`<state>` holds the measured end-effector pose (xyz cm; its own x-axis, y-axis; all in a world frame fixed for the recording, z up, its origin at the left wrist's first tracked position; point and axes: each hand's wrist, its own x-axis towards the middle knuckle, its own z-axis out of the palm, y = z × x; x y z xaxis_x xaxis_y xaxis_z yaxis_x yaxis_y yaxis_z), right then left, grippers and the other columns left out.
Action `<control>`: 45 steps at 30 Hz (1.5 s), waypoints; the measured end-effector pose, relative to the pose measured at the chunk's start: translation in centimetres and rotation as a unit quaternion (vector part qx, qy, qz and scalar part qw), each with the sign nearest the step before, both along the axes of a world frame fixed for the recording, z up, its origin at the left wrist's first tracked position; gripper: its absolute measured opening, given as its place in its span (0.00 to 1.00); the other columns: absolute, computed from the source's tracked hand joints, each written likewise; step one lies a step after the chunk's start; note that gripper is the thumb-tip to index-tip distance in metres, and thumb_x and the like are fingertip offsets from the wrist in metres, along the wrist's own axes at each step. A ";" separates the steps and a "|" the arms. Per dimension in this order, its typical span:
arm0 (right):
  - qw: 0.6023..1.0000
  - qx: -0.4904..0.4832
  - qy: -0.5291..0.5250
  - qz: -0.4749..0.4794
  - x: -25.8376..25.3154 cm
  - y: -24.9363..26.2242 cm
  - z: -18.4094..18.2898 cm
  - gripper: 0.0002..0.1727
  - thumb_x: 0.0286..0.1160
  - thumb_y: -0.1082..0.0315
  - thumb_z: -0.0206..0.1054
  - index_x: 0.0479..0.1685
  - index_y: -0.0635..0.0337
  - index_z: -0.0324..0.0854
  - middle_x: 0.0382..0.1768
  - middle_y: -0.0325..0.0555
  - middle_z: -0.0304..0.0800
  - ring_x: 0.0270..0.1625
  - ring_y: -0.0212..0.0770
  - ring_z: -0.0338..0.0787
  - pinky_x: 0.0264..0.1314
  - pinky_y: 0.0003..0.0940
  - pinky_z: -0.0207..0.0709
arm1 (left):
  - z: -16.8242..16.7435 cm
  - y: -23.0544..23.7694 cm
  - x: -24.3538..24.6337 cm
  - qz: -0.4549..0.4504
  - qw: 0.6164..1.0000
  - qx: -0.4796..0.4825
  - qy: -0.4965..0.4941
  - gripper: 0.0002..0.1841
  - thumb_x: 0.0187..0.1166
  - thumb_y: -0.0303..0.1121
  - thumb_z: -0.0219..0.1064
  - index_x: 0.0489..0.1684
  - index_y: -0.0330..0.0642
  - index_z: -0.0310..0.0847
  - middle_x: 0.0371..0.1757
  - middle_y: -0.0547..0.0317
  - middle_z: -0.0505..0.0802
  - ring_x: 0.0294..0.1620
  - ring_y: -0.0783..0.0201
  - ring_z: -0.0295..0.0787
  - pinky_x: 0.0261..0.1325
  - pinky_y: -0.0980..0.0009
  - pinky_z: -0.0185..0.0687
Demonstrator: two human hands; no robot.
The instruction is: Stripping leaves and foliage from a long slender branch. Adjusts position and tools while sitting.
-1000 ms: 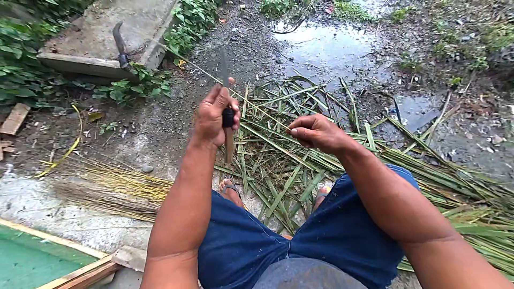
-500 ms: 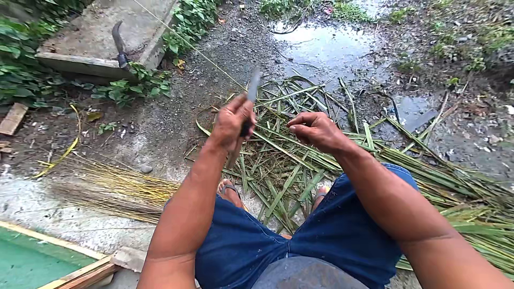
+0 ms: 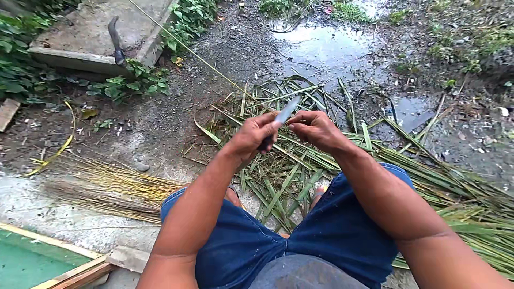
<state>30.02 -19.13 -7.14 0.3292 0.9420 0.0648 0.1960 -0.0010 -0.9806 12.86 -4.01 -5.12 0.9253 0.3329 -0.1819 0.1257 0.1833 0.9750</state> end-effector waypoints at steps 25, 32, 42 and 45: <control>0.994 0.055 -0.091 0.011 1.1 -0.7 -0.2 0.05 0.75 0.73 0.68 0.43 0.61 0.89 0.39 0.36 0.88 0.30 0.21 0.81 0.34 0.19 0.77 | 0.8 2.6 -1.6 0.073 0.993 -0.043 -0.081 0.20 0.93 0.39 0.47 0.79 0.48 0.72 0.22 0.67 0.83 0.15 0.73 0.78 0.17 0.78 0.79; 0.993 0.051 -0.101 0.037 1.8 -1.0 -0.1 0.06 0.76 0.72 0.68 0.44 0.61 0.90 0.38 0.36 0.89 0.29 0.22 0.80 0.32 0.20 0.77 | 3.0 6.8 -4.0 0.205 0.967 0.001 -0.153 0.19 0.95 0.41 0.44 0.76 0.52 0.73 0.22 0.67 0.85 0.15 0.71 0.80 0.17 0.76 0.80; 0.994 0.004 -0.101 0.038 0.0 0.1 0.4 0.12 0.86 0.68 0.61 0.55 0.63 0.88 0.37 0.37 0.88 0.23 0.22 0.79 0.27 0.20 0.78 | 0.6 1.0 -1.4 0.114 0.989 0.036 -0.085 0.19 0.90 0.32 0.55 0.77 0.39 0.73 0.26 0.65 0.87 0.18 0.73 0.81 0.19 0.78 0.80; 0.989 0.038 -0.141 0.028 0.3 0.3 0.2 0.11 0.85 0.69 0.62 0.50 0.62 0.90 0.41 0.38 0.87 0.28 0.21 0.79 0.32 0.18 0.77 | 0.1 0.5 -1.0 0.083 0.993 0.026 -0.074 0.19 0.89 0.30 0.56 0.77 0.40 0.74 0.26 0.63 0.87 0.18 0.72 0.81 0.19 0.78 0.80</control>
<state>30.28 -18.85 -6.95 0.2348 0.9474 0.2175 0.4601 0.0888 -0.8834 11.88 -3.51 -5.01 0.8717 0.4893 -0.0273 -0.0468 0.1386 0.9892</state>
